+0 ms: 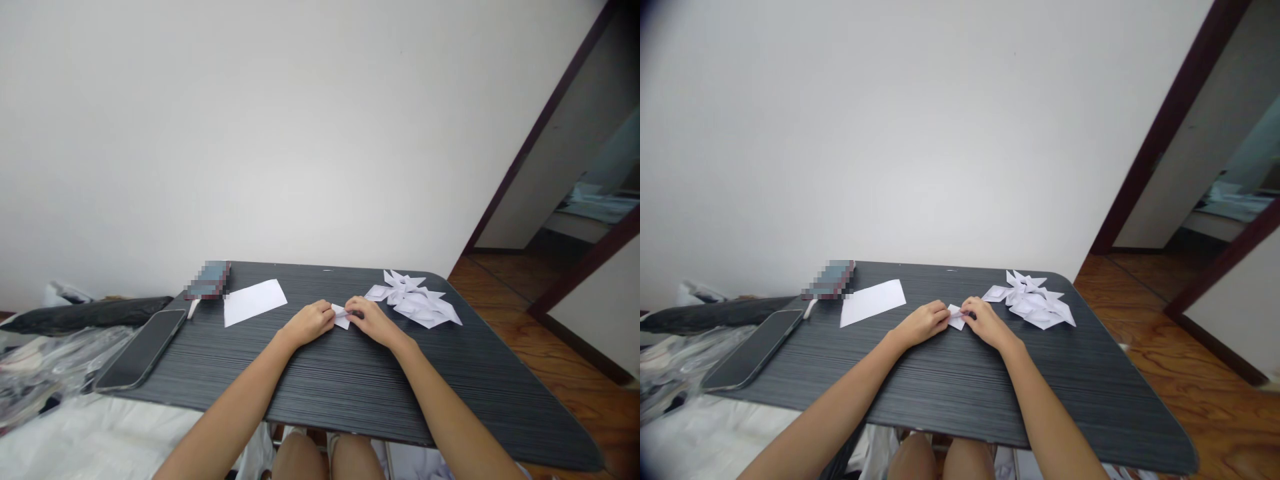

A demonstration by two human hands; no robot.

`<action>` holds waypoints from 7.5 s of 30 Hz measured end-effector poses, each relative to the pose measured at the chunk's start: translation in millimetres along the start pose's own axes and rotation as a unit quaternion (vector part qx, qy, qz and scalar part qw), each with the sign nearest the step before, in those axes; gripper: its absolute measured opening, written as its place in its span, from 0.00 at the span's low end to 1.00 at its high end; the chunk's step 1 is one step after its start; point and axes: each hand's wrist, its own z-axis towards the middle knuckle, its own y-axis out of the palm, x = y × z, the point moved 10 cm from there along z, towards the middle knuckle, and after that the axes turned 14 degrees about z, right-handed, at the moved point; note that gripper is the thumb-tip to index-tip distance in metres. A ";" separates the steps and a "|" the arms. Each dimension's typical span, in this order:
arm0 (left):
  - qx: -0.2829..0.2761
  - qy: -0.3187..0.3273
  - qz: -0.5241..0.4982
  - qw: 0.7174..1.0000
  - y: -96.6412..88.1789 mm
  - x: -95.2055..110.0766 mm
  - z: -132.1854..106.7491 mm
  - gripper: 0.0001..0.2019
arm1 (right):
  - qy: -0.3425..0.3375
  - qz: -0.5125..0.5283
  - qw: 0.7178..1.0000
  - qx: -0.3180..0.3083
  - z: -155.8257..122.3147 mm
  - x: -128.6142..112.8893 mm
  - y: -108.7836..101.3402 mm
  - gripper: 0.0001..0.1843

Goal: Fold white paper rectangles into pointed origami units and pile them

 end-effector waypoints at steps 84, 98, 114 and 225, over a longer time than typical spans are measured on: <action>0.059 -0.065 0.044 0.995 -26.9 -12.6 -2.4 0.09 | -0.119 -0.145 0.981 0.037 -3.5 -38.7 6.3 0.05; -0.010 -0.192 -0.100 0.976 9.5 -41.8 -6.1 0.08 | 0.080 -0.024 0.994 0.066 7.3 11.3 6.0 0.10; -0.025 -0.192 -0.111 0.975 12.9 -46.0 -6.6 0.05 | 0.159 0.016 0.978 0.137 3.7 39.0 -1.7 0.07; 0.121 -0.311 -0.162 0.928 1.0 -48.5 -4.9 0.04 | 0.075 0.097 0.973 0.194 6.6 2.1 6.3 0.13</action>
